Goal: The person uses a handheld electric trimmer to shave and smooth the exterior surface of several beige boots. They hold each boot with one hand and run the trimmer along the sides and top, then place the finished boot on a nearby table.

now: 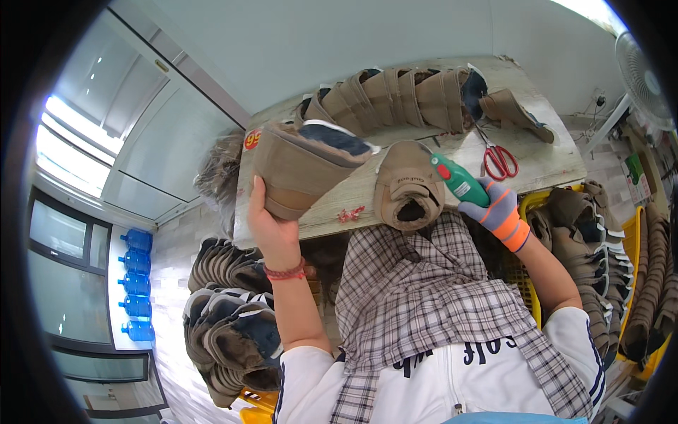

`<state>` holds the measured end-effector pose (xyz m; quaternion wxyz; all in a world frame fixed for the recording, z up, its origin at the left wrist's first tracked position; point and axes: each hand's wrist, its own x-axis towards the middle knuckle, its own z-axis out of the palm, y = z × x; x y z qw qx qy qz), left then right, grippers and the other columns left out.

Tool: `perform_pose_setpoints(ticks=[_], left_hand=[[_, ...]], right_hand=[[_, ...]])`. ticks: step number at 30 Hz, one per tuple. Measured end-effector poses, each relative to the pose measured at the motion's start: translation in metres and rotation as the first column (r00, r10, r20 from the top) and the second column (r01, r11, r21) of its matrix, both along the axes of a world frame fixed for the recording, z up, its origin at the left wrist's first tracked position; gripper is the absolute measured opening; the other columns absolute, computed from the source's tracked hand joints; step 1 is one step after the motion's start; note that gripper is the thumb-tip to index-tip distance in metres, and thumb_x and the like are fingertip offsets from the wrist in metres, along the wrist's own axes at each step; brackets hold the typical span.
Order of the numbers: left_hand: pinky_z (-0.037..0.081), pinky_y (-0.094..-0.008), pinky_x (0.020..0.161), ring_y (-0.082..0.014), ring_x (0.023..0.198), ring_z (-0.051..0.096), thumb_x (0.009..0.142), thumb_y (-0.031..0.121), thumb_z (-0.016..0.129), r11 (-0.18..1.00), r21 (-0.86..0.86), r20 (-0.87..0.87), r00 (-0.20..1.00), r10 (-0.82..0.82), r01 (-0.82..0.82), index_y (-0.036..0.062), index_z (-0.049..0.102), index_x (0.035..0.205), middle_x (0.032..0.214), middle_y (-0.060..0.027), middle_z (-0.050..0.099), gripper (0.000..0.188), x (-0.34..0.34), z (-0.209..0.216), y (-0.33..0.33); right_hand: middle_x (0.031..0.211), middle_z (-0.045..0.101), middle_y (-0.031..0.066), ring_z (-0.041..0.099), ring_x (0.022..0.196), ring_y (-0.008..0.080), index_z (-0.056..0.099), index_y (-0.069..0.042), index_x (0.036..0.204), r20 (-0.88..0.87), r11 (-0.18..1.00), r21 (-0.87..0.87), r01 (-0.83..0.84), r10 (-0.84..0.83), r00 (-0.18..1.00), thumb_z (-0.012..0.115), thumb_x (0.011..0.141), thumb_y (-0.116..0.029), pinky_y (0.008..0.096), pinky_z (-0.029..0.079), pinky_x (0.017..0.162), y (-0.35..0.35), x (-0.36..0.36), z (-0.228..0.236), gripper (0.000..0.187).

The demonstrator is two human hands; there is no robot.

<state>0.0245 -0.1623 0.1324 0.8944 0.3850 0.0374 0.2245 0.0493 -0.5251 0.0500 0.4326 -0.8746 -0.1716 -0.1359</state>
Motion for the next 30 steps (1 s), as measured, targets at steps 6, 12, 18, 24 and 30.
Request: perform_pose_setpoints(ticks=[6,12,18,24,30], left_hand=[[0.041,-0.0464,0.099,-0.0315,0.114,0.052,0.095,0.014,0.045,0.937,-0.281,0.019,0.977,-0.213,0.209,-0.0051,0.047,0.122,0.124,-0.019,0.053,0.033,0.023,-0.005,0.035],[0.043,-0.0472,0.097,-0.0323,0.111,0.055,0.095,0.013,0.044,0.895,-0.35,-0.035,0.951,-0.308,0.277,-0.0046,0.05,0.118,0.121,-0.0191,0.056,0.03,0.033,-0.012,0.036],[0.044,-0.0466,0.096,-0.0321,0.11,0.055,0.094,0.013,0.045,0.886,-0.354,-0.095,0.932,-0.351,0.298,-0.0041,0.051,0.117,0.12,-0.0186,0.057,0.029,0.038,-0.002,0.014],[0.044,-0.0464,0.096,-0.0319,0.111,0.055,0.094,0.013,0.046,0.882,-0.348,-0.141,0.912,-0.384,0.318,-0.0039,0.05,0.12,0.121,-0.0181,0.056,0.031,0.042,0.005,-0.01],[0.042,-0.0462,0.098,-0.0309,0.115,0.052,0.094,0.013,0.047,0.885,-0.329,-0.092,0.921,-0.377,0.33,-0.0024,0.047,0.125,0.126,-0.0165,0.053,0.035,0.039,0.01,-0.037]], right_hand=[[0.068,0.063,0.0147,0.062,0.061,0.0297,0.066,-0.004,0.086,0.313,0.994,-0.112,-0.013,0.048,0.948,0.082,0.06,-0.037,0.0351,0.049,0.055,0.018,0.01,0.031,0.044],[0.066,0.061,0.0128,0.06,0.059,0.0298,0.064,-0.004,0.082,0.348,0.984,-0.181,0.0,0.064,0.935,0.084,0.058,-0.033,0.035,0.046,0.052,0.017,0.005,0.041,0.042],[0.065,0.061,0.0118,0.06,0.058,0.0293,0.064,-0.005,0.081,0.32,0.969,-0.248,0.002,0.08,0.944,0.081,0.06,-0.04,0.035,0.047,0.052,0.012,-0.005,0.047,0.044],[0.064,0.061,0.0118,0.06,0.057,0.0296,0.064,-0.005,0.079,0.334,0.976,-0.219,0.011,0.064,0.941,0.079,0.061,-0.045,0.0356,0.047,0.052,0.012,-0.011,0.048,0.046],[0.065,0.061,0.0122,0.06,0.058,0.0299,0.065,-0.005,0.079,0.348,0.981,-0.193,0.013,0.056,0.936,0.08,0.061,-0.044,0.0365,0.048,0.052,0.01,-0.014,0.052,0.046]])
